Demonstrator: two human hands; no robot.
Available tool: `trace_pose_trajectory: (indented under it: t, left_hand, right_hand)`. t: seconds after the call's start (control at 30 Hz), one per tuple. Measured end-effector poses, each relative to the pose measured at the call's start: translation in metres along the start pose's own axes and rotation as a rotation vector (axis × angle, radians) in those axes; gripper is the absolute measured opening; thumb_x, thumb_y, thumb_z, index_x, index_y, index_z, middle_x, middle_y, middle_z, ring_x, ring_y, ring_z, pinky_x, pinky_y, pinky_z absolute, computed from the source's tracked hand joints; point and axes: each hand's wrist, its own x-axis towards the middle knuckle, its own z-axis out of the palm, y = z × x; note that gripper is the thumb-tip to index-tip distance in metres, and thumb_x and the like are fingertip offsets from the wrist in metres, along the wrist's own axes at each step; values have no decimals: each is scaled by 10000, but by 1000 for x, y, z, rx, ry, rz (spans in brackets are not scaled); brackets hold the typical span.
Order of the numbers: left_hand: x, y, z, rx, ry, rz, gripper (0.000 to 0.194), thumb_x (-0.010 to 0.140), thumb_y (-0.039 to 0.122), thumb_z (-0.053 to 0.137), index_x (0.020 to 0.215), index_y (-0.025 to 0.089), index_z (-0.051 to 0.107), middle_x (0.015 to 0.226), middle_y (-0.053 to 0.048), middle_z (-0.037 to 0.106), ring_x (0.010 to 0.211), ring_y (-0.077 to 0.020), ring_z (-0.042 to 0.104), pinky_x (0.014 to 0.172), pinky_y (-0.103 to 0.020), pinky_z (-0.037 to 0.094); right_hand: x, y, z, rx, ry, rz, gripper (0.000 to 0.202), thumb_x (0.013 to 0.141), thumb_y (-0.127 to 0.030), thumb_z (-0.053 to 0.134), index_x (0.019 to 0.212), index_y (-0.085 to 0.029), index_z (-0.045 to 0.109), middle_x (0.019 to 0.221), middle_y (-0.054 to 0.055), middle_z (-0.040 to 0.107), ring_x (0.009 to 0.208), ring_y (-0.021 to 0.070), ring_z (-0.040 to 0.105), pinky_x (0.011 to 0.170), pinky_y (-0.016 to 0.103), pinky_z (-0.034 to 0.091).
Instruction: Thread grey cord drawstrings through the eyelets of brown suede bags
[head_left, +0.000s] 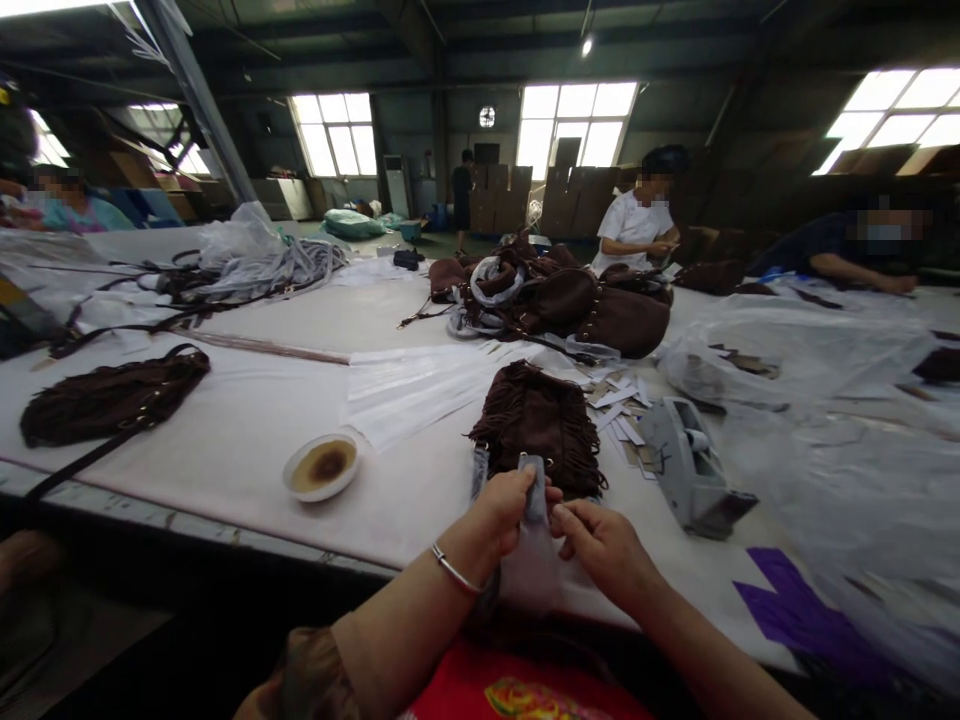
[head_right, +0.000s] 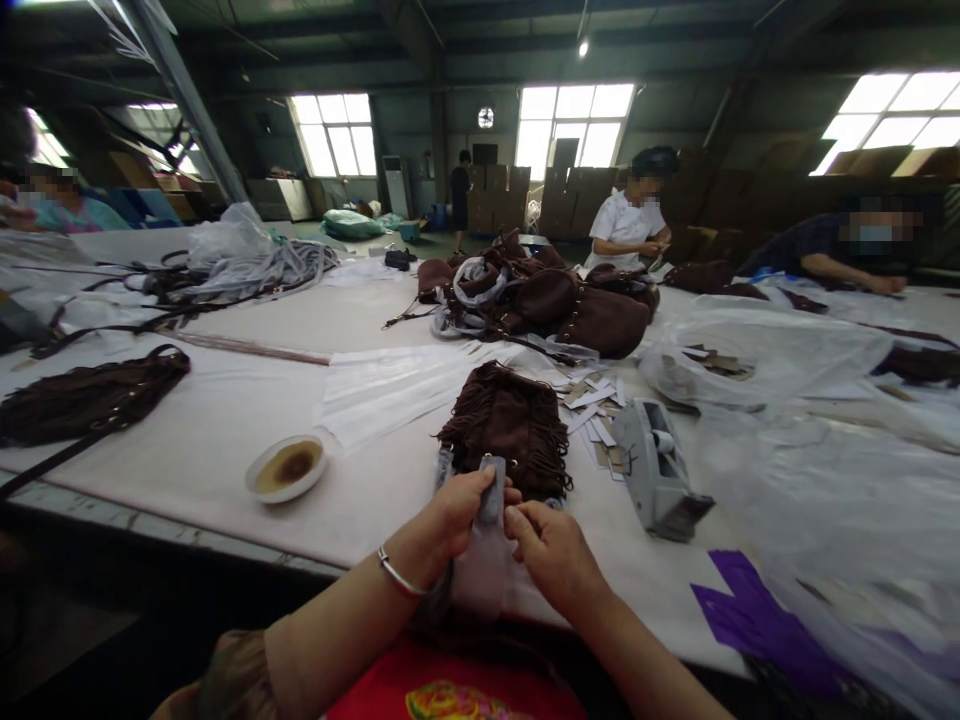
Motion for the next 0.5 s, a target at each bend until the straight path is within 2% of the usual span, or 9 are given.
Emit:
trace_pose_trajectory:
  t: [0.13,0.23,0.3,0.4,0.5]
  left_hand:
    - [1,1,0,-58,6,-93,382,980,391,433,923,73,636,777,-140,718,644,-203,694,627,-314,560]
    - [1,8,-1,-114,-35,-168,442,969,474,424,906,87,628,794,-135,715,676,-222,707,599,-320,561]
    - [1,14,0,-130,-63,-213,480,949,532,437,883,96,626,826,-134,718,699,-233,713,564,-313,558]
    - [2,19,4,-139,-55,-236,440,947,513,466,880,104,617,836,-114,719,699,-229,718,551,-313,564]
    - [3,18,8,-151,13,-207,316,965,402,498,903,113,610,736,-59,697,606,-184,697,557,-310,575]
  right_hand:
    - [-4,1,21,222,-66,125,440,785,-595,575,821,-167,666,626,4,622,548,155,582,502,249,440]
    - [-14,0,34,523,-168,266,436,697,-571,661,842,-160,639,636,-7,612,505,121,522,468,228,406]
    - [-24,-2,36,601,-238,313,374,673,-492,686,834,-159,628,607,-24,594,453,90,461,443,208,358]
    - [-43,-7,26,464,-351,307,151,632,-277,655,715,-156,621,539,-52,540,447,68,413,430,178,290]
    - [-56,-9,1,287,-481,210,36,608,-160,599,639,-157,618,525,-69,508,480,60,402,431,159,251]
